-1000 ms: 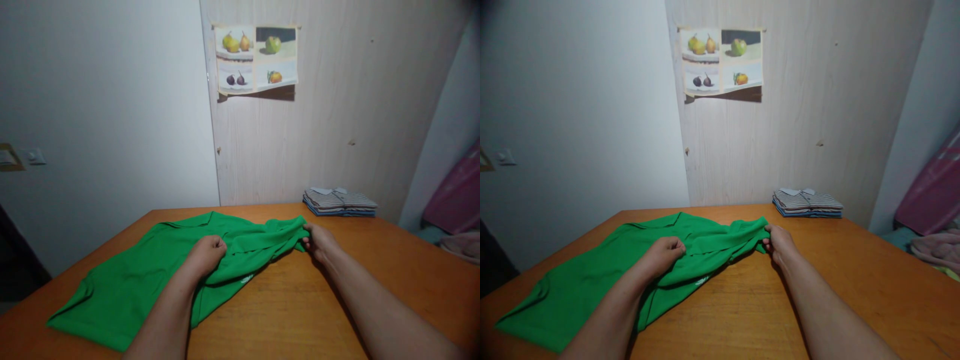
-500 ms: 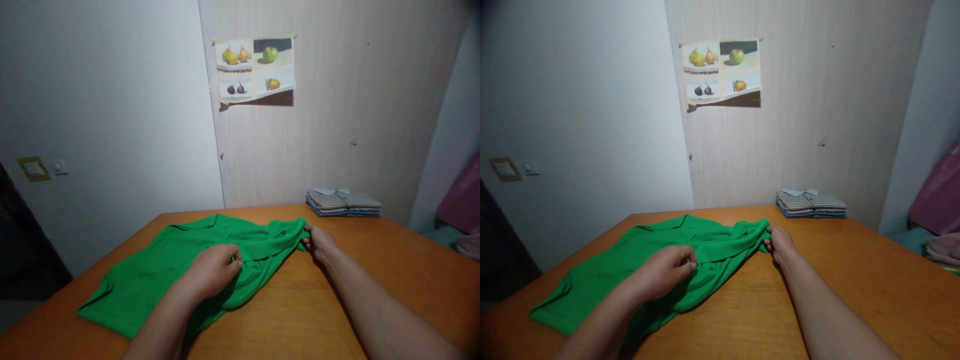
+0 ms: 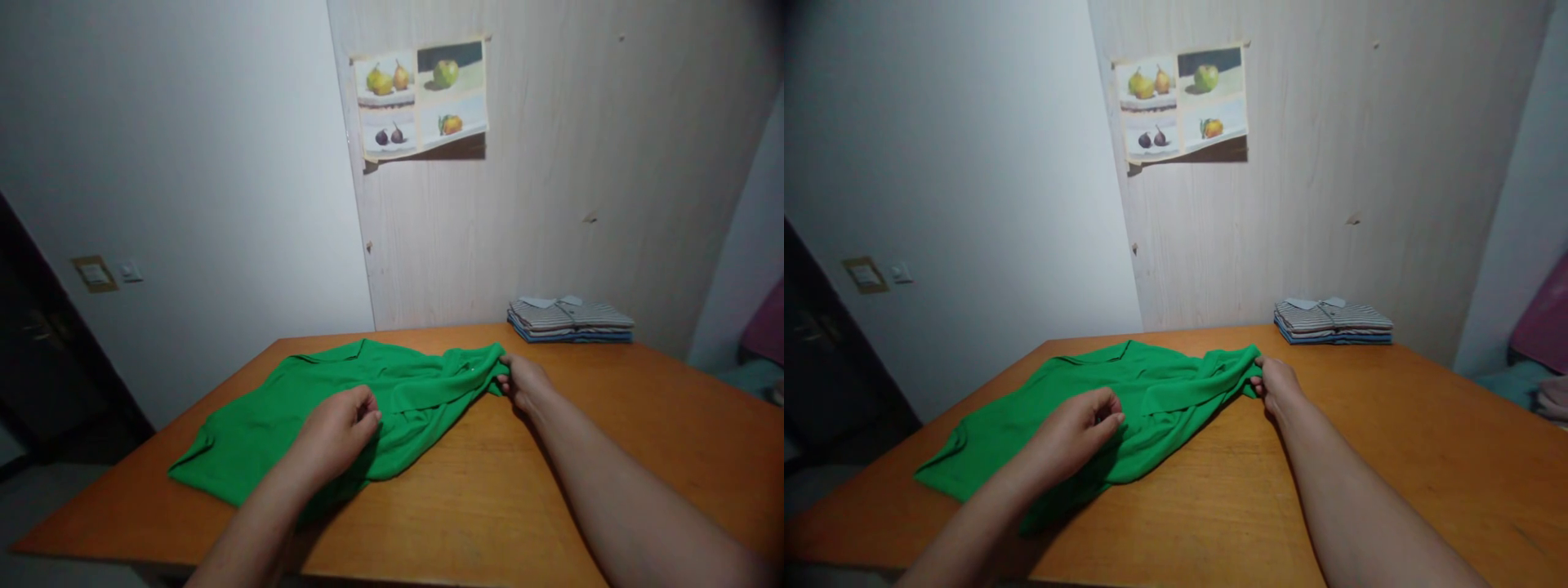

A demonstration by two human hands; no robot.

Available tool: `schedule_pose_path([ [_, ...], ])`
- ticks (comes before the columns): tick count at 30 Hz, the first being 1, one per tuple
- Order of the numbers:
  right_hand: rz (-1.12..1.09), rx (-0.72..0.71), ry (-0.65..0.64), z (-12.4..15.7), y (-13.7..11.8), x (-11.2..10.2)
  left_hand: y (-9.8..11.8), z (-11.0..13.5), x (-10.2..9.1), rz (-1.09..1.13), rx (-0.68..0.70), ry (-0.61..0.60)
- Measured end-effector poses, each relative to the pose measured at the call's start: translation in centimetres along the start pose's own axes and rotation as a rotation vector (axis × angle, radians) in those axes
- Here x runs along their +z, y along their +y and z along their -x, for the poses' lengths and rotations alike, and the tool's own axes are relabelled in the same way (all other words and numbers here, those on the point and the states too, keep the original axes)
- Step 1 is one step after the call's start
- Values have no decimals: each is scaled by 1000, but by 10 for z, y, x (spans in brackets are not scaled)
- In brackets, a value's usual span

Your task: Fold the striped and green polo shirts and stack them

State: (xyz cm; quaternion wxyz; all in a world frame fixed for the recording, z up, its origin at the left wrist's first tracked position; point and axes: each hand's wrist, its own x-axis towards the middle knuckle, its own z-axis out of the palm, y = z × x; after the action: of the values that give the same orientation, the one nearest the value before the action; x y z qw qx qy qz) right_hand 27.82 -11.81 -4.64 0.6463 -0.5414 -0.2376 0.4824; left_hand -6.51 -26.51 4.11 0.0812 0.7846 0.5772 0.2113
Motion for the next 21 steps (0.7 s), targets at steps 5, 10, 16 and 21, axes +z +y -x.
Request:
schedule_pose_path([
  [5, 29, -7, 77, 4, -3, 3, 2, 0, 2, -68, 47, -50],
  [10, 47, -6, 97, 3, -2, 3, -7, -6, 6, 247, 62, 37],
  [16, 58, -3, 107, 3, -2, 3, -49, -19, 16, 131, -97, 193],
  [21, 61, 1, 105, 4, -3, 5, -39, -9, 17, -252, -121, 198],
])
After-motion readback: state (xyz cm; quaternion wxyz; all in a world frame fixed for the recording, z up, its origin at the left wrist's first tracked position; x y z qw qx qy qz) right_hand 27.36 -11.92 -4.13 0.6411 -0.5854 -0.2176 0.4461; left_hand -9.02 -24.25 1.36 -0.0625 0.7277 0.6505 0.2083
